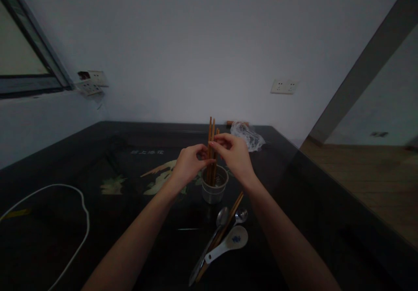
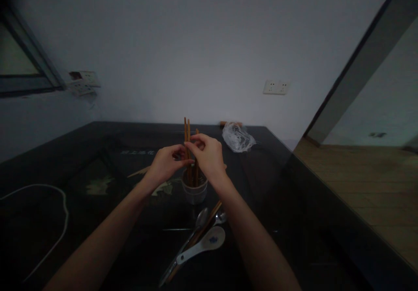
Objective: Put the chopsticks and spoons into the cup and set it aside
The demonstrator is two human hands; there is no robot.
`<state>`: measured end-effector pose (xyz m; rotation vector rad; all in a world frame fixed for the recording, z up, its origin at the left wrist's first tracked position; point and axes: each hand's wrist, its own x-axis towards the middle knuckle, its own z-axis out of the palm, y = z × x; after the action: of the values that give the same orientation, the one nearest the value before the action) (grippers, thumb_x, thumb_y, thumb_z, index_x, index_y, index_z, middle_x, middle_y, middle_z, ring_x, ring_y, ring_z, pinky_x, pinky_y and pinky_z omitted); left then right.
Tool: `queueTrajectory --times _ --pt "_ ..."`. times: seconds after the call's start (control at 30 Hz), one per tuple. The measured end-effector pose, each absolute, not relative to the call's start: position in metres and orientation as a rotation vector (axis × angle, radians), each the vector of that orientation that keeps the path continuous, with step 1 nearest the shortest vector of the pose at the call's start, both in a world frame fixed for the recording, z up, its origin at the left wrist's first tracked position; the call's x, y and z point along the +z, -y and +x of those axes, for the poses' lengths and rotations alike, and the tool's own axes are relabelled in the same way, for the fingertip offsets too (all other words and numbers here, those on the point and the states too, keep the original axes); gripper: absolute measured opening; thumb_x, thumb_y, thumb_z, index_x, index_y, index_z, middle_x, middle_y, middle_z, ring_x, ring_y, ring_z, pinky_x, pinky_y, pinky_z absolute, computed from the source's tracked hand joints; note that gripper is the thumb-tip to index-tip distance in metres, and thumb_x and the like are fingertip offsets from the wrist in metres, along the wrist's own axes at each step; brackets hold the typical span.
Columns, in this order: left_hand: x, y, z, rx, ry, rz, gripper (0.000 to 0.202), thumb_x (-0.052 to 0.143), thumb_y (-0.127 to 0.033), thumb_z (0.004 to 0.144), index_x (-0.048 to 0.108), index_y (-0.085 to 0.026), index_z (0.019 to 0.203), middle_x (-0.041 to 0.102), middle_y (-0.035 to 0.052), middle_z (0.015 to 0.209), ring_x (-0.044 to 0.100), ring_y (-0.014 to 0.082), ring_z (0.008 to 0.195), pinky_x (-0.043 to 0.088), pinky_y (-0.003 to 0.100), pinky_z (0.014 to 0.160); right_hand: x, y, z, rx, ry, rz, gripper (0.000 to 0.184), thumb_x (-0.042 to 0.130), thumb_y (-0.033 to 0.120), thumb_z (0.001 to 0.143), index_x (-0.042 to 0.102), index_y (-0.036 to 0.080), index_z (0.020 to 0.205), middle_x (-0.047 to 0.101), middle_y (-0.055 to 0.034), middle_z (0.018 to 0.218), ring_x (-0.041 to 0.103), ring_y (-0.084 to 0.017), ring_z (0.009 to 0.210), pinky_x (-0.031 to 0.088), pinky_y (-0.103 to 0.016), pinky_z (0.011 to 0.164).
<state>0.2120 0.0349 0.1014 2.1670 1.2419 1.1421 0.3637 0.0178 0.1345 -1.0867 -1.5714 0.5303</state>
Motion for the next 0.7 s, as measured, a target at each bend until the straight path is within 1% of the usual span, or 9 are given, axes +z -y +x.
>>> queueTrajectory --times 0.1,0.2,0.33,0.5,0.63,0.7 --pt "0.101 -0.035 0.212 1.116 -1.29 2.192 0.018 0.075 -0.03 0.071 0.067 -0.017 0.081 0.069 -0.0002 0.074 0.061 0.0162 0.067 0.043 0.025 0.063 0.132 -0.025 0.358 0.523 1.574 -1.087 0.01 0.068 0.026 0.075 0.067 0.016 0.076 0.066 -0.0018 0.066 0.058 -0.014 0.059 0.045 -0.027 0.058" --pt "0.099 -0.036 0.213 1.06 -1.355 2.234 0.018 0.076 -0.03 0.071 0.068 -0.017 0.081 0.068 0.0002 0.073 0.06 0.0166 0.066 0.041 0.025 0.06 0.127 -0.028 0.358 0.559 1.599 -1.091 0.011 0.067 0.027 0.075 0.067 0.016 0.076 0.066 -0.0019 0.066 0.058 -0.015 0.058 0.045 -0.026 0.056" --pt "0.099 -0.036 0.215 1.007 -1.4 2.279 0.019 0.076 -0.03 0.071 0.069 -0.016 0.082 0.068 0.0005 0.072 0.06 0.017 0.065 0.04 0.025 0.058 0.123 -0.029 0.358 0.557 1.645 -1.087 0.008 0.068 0.024 0.074 0.068 0.016 0.077 0.068 -0.0026 0.07 0.059 -0.015 0.061 0.045 -0.026 0.057" --pt "0.103 -0.033 0.215 0.984 -1.394 2.296 0.018 0.076 -0.029 0.071 0.069 -0.016 0.083 0.07 0.0014 0.074 0.063 0.0184 0.067 0.042 0.026 0.061 0.123 -0.029 0.36 0.523 1.632 -1.084 0.009 0.066 0.025 0.075 0.066 0.015 0.076 0.067 -0.0022 0.068 0.059 -0.014 0.06 0.045 -0.026 0.058" --pt "0.107 -0.031 0.213 1.061 -1.281 2.244 0.016 0.07 -0.027 0.077 0.069 -0.019 0.09 0.072 0.0017 0.084 0.066 0.0183 0.076 0.047 0.025 0.068 0.12 -0.029 0.362 0.608 1.598 -1.08 0.013 0.064 0.028 0.077 0.066 0.016 0.077 0.067 -0.0029 0.068 0.06 -0.015 0.059 0.046 -0.025 0.054" --pt "0.107 -0.031 0.213 1.077 -1.263 2.206 0.012 0.066 -0.025 0.08 0.069 -0.019 0.09 0.073 0.0022 0.087 0.067 0.0184 0.079 0.048 0.025 0.071 0.118 -0.029 0.361 0.627 1.588 -1.08 0.012 0.064 0.028 0.077 0.066 0.016 0.077 0.067 -0.0031 0.069 0.061 -0.015 0.059 0.047 -0.025 0.053"
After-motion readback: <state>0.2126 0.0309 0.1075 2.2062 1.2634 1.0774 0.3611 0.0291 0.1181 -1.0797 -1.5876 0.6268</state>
